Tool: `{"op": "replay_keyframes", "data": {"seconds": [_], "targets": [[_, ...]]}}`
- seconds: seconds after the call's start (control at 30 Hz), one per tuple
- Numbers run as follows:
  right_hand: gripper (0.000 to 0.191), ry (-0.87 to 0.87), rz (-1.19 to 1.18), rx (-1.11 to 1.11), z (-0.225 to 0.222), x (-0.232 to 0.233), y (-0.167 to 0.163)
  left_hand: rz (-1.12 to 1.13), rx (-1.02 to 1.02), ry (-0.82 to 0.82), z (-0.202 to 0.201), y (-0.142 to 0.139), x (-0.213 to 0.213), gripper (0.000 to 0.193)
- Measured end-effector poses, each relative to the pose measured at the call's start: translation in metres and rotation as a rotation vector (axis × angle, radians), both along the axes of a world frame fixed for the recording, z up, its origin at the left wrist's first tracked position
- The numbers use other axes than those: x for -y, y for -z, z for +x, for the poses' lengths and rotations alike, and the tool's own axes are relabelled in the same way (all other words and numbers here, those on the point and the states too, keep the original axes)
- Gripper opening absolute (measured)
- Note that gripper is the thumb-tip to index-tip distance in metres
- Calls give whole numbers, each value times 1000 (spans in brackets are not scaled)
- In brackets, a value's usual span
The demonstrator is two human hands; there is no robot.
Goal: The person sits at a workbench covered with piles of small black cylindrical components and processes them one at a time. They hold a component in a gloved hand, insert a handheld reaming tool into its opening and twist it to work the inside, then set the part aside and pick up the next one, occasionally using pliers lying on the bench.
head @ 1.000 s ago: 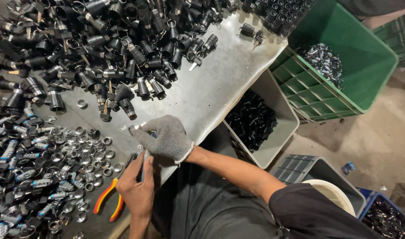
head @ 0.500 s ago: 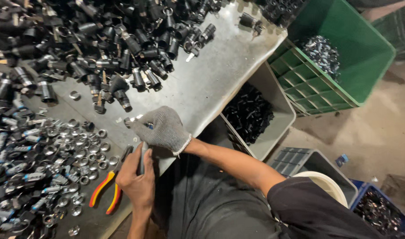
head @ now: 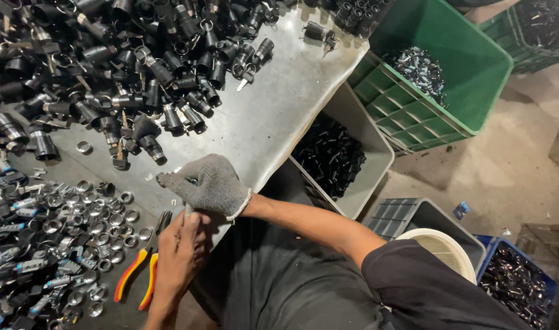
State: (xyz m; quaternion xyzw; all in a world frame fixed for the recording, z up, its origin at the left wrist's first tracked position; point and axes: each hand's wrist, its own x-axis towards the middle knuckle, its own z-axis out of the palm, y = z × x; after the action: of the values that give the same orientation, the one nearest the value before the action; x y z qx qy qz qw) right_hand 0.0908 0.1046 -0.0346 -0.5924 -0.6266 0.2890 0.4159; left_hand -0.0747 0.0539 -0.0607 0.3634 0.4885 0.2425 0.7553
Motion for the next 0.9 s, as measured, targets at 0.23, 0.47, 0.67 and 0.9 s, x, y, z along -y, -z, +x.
{"op": "replay_keyframes", "data": {"seconds": [0.23,0.47,0.67,0.9], "targets": [[31,7,9,18,-2,-2,-1,715,-552,-19,8,3,3,36],[30,14,10,26,-5,1,-2,641,-657,-62,20,2,14,39],[29,12,-2,12,-5,2,-2,864,-766,-20,26,-5,15,29],[28,0,-88,-47,-3,3,2,912,-946,-56,34,7,22,15]]}}
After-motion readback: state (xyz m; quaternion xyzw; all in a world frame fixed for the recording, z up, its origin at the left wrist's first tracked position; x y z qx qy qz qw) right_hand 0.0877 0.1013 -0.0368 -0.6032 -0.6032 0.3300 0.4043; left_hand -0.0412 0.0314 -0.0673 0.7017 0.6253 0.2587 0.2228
